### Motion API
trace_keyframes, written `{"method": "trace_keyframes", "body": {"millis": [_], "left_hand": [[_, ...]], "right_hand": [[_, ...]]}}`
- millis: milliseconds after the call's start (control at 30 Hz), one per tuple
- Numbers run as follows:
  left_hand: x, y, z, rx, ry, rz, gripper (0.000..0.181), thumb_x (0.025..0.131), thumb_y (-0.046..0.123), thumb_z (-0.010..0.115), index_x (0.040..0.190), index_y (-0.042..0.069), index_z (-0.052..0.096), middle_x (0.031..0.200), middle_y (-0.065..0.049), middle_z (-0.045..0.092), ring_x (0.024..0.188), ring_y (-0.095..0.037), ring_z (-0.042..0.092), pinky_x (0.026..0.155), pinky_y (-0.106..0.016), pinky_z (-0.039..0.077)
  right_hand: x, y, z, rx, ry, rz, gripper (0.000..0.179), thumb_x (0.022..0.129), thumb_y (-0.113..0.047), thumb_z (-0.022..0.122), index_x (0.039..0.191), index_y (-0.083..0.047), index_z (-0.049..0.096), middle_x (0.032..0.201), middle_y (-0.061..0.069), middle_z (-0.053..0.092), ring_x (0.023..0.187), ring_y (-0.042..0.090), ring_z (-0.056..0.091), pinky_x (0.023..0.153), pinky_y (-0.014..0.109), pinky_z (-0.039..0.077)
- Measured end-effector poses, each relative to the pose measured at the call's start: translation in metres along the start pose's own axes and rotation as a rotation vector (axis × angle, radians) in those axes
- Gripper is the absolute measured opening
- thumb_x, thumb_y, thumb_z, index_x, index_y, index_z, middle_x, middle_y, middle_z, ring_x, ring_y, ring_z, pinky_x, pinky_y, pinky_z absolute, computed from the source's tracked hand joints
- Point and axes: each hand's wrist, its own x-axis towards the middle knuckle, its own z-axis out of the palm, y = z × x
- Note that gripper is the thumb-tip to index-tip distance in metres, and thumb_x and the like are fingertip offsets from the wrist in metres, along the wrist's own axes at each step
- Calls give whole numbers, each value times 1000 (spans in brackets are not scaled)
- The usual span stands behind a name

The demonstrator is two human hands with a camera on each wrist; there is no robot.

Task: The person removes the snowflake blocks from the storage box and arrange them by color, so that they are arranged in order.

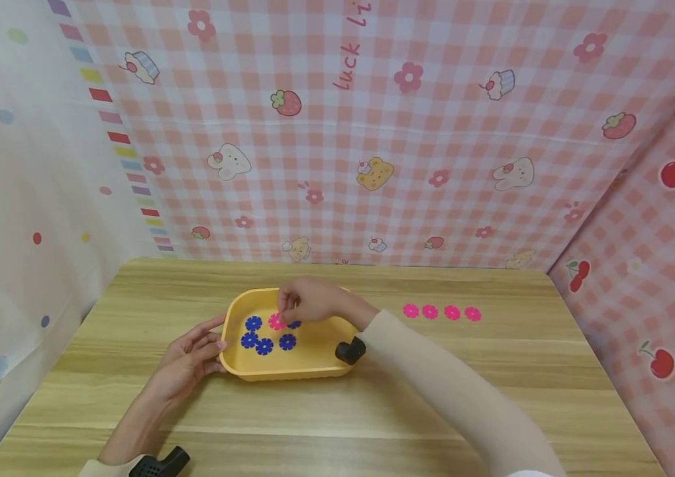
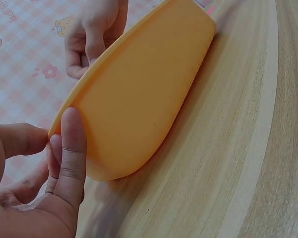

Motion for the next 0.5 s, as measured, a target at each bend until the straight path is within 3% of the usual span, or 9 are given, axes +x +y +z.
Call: {"method": "trace_keyframes", "body": {"millis": [200,500], "left_hand": [[2,-2,1,2,-2,-7,61,100,1,61,156,9,40,111,-7,60,79,-15,66,73,-26,64],[1,-2,1,1,1,-8,62,100,3,63,156,9,40,111,-7,60,80,-16,67,73,-26,64]], "right_hand": [[-22,5,-4,47,85,17,4,96,-19,70,97,-15,67,88,-5,69,77,11,58,66,21,49],[-55,16,-5,151,235,77,6,96,-20,72,96,-16,68,87,-1,72,74,14,61,64,25,53]]}}
